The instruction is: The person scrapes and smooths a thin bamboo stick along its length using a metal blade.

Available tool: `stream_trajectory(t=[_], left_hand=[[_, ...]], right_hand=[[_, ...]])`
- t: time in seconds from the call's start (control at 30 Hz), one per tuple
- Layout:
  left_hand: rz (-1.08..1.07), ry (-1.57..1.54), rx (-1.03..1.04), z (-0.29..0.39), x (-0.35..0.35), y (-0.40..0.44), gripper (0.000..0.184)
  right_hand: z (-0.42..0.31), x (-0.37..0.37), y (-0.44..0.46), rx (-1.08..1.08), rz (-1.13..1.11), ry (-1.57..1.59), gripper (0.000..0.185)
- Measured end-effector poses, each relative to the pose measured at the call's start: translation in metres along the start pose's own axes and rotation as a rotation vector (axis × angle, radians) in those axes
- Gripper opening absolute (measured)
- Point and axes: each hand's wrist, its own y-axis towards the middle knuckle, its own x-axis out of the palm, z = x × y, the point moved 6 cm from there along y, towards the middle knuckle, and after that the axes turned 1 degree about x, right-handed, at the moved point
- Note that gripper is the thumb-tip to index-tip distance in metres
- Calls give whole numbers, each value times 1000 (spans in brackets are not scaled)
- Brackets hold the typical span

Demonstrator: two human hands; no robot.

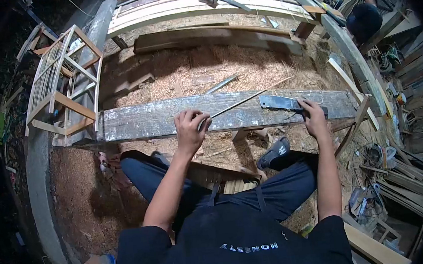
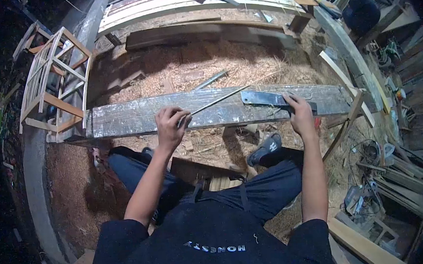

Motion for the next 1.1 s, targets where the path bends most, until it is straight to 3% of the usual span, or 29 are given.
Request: stream_trajectory(t=[0.37, 0.57, 0.67, 0.77, 0.83, 0.9, 1.03, 1.1], left_hand=[[74, 108, -59, 11, -15, -12, 12], [-95, -32, -343, 9, -24, -46, 11], [-85, -235, -410, 4, -14, -64, 16], [-140, -318, -460, 13, -10, -69, 20], [-177, -354, -505, 20, -7, -66, 21], [-214, -408, -561, 23, -1, -67, 23], [-309, -502, -596, 16, 23, -83, 25], [-303, -590, -653, 15, 31, -98, 25]], right_hand=[[-31, 1, -11, -31, 22, -176, 54], [-61, 16, -32, -68, -106, -177, 73], [-95, 4, -46, 72, -91, -20, 76], [-120, 16, -57, 86, -17, 216, 70], [-146, 27, -62, -39, 26, 308, 56], [-168, 41, -68, 26, -18, 414, 54], [-207, 66, -73, -70, 60, 533, 50], [-216, 77, -78, 4, -63, 552, 49]])
